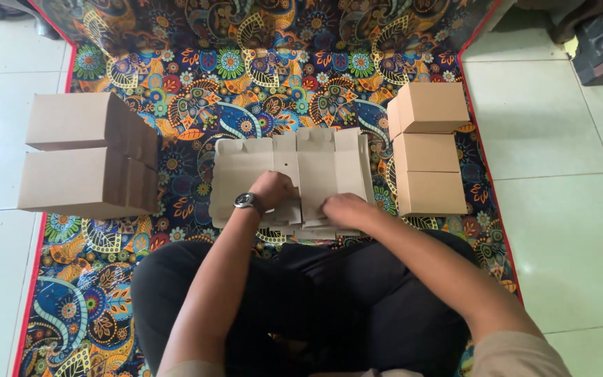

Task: The person folds flat cardboard templates into small boxes by hand, tucking in the flaps, then stacks the completed boxes. The person also unfolds and smooths some boxes before stacking them.

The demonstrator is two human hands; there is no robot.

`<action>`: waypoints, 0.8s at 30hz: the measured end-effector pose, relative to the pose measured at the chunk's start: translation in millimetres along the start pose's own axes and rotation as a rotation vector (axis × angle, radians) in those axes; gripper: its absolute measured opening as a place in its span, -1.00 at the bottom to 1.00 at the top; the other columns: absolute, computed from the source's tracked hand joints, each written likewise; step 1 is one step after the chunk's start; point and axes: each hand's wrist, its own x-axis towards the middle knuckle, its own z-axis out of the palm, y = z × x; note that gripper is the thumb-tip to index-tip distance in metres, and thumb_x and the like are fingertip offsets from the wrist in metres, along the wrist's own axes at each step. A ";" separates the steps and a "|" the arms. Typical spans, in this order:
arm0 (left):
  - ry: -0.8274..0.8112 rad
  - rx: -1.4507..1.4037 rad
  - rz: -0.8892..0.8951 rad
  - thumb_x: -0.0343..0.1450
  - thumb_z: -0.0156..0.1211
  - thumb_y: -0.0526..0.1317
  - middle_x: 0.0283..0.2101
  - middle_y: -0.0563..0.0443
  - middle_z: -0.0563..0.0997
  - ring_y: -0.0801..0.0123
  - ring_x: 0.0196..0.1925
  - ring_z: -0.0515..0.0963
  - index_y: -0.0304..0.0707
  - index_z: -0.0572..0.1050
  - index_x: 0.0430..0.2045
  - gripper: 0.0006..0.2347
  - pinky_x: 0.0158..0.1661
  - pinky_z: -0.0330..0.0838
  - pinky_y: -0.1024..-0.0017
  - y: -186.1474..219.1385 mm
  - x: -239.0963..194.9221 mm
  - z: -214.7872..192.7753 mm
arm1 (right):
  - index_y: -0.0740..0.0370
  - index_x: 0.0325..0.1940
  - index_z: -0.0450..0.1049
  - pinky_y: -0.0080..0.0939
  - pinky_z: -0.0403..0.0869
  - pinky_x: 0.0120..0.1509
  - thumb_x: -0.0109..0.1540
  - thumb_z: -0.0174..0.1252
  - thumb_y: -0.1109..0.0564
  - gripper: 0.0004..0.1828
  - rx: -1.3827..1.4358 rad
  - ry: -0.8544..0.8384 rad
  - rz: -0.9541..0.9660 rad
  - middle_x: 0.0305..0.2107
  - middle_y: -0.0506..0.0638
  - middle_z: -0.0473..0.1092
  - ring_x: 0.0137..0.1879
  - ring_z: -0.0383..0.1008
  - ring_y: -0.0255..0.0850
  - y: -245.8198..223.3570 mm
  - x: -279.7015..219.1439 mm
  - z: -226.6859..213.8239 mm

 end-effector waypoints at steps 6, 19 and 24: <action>0.119 0.579 0.232 0.34 0.18 -0.26 -0.54 0.07 0.59 0.24 -0.48 0.68 -0.17 0.58 -0.54 -0.93 -0.39 0.69 0.25 -7.0 19.3 12.9 | 0.25 -0.23 0.56 0.14 0.59 -0.15 0.27 -0.05 0.16 -0.74 0.021 0.191 0.088 -0.40 0.20 0.58 -0.22 0.64 0.11 22.6 1.1 16.9; 0.036 0.008 0.011 0.39 0.21 0.11 -0.29 0.12 0.71 0.05 -0.16 0.69 0.20 0.65 -0.35 -0.81 -0.07 0.61 0.12 -3.1 4.3 12.1 | 0.21 0.09 0.51 0.14 0.51 0.23 0.12 0.26 -0.24 -0.38 0.412 0.057 0.187 -0.03 0.17 0.49 0.18 0.48 0.13 8.2 15.2 4.0; 0.042 0.003 0.024 0.42 0.21 -0.02 -0.29 0.16 0.71 0.16 -0.19 0.70 0.16 0.67 -0.39 -0.88 -0.12 0.64 0.19 41.8 -20.0 -19.0 | 0.13 0.19 0.40 0.21 0.50 0.26 0.10 0.39 -0.14 -0.35 0.471 0.307 0.254 0.02 0.14 0.41 0.23 0.43 0.18 4.1 52.3 25.5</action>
